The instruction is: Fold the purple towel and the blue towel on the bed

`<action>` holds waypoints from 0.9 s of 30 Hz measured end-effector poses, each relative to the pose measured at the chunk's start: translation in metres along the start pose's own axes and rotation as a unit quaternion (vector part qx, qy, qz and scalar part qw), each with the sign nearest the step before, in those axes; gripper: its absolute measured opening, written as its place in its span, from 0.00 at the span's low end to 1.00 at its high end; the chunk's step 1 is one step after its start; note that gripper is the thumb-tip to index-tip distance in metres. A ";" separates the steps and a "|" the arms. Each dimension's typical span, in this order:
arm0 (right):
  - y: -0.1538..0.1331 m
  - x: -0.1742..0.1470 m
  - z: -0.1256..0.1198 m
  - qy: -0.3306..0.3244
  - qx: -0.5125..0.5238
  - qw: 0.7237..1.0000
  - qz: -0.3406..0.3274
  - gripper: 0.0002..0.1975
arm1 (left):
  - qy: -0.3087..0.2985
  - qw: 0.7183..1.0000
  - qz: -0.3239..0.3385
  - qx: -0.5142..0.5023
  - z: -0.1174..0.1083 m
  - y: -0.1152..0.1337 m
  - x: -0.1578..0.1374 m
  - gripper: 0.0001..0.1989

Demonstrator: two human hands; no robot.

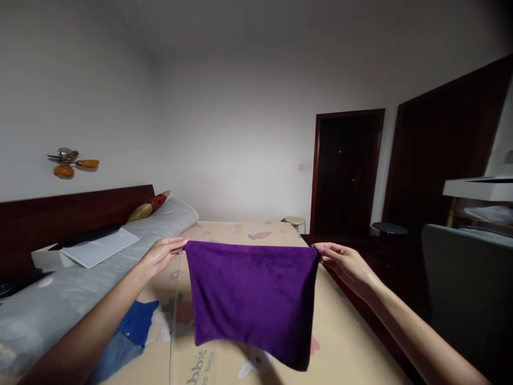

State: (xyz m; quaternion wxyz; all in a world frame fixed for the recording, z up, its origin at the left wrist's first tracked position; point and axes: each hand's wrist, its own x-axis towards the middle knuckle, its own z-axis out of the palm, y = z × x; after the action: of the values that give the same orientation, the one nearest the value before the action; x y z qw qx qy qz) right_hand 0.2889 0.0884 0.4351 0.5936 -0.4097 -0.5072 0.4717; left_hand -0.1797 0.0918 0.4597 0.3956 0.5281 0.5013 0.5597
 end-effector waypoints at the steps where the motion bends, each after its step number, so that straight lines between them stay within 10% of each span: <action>1: -0.005 -0.002 0.001 -0.003 -0.012 1.000 -0.003 0.22 | -0.003 1.000 -0.004 0.006 -0.002 0.004 -0.003 0.22; 15: -0.046 -0.012 -0.007 0.041 -0.373 0.913 -0.160 0.26 | -0.001 0.943 0.150 0.296 -0.012 0.025 -0.011 0.13; 27: -0.038 -0.006 -0.010 -0.161 -0.500 0.850 -0.044 0.12 | -0.208 0.890 0.091 0.396 -0.035 0.019 -0.020 0.09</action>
State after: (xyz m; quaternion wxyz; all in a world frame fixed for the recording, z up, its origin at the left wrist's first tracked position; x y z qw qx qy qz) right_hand 0.3044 0.0741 0.4684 0.2386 -0.5468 -0.7805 0.1868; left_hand -0.2105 0.0640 0.4766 0.1964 0.7884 0.5374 0.2262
